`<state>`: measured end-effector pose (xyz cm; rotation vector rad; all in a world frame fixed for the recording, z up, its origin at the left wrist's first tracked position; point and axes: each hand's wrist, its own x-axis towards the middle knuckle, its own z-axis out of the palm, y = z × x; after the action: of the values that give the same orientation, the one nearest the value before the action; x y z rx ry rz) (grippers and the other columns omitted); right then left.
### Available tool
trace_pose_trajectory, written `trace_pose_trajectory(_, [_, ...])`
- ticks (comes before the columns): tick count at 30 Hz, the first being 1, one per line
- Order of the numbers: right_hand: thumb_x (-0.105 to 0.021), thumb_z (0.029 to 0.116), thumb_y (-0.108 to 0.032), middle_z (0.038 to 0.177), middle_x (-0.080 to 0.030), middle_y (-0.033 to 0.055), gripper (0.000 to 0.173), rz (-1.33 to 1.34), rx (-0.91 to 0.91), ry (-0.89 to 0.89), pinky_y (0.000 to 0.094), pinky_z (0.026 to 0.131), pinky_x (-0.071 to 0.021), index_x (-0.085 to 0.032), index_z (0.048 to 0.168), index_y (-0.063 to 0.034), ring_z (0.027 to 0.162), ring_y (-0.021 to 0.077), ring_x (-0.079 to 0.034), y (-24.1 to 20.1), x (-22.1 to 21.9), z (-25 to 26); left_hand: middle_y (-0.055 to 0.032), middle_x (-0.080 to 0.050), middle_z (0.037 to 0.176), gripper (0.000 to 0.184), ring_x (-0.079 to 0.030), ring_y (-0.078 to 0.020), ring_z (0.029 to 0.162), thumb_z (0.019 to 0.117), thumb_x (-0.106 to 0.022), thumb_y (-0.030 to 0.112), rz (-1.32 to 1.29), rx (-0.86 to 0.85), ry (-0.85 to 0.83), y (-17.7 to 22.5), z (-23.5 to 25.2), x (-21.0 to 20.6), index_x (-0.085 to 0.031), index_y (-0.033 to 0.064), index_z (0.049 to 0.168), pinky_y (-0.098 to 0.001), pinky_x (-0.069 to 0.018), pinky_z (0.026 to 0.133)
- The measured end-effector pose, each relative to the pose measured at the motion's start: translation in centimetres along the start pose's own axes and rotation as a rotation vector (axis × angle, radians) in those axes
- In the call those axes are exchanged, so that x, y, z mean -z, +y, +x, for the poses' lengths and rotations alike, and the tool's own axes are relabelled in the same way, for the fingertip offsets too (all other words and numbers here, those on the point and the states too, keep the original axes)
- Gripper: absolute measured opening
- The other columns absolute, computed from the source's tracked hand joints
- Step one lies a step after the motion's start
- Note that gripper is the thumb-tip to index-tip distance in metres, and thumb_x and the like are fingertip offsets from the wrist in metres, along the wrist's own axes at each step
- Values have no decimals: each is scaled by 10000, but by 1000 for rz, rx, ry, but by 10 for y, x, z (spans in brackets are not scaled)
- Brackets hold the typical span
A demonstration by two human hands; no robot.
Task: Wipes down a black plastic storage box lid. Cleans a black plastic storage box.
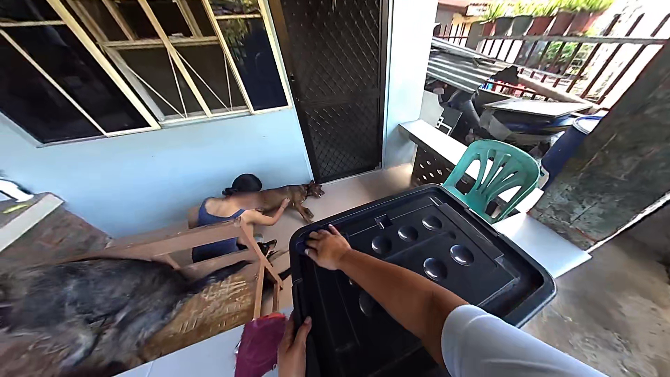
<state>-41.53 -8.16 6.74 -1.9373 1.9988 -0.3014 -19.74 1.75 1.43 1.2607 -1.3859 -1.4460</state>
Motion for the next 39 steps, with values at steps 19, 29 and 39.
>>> trace_pose_trajectory(19, [-311, 1116, -418, 1658, -356, 41, 524, -20, 46, 1, 591, 1267, 24, -477, 1535, -150, 1583, 218, -175, 6, -5, -12, -224, -602, 1371, 449, -588, -151, 1241, 1122, -400, 251, 15, 39, 110, 6, 0, -8, -549, -80, 1387, -308, -440, 1085])
trace_pose_trajectory(29, [-386, 1112, -273, 1603, -431, 146, 457, 32, 355, -118, 582, 1267, 9, -585, 1408, 13, 1574, 301, -205, -46, -31, -131, -193, -668, 1226, 435, -644, -103, 1087, 1123, -368, 230, 15, 5, 103, 4, 4, -4, -590, -85, 1325, -292, -496, 1000])
trace_pose_trajectory(39, [-564, 1040, -198, 1352, -686, 76, 299, 260, 689, -13, 488, 1275, -192, -740, 1228, -46, 1417, 235, -506, 42, -27, -288, -229, -646, 1269, 417, -599, -77, 1157, 1118, -400, 186, 90, -43, 110, 19, 0, -7, -588, -148, 1282, -241, -433, 1048])
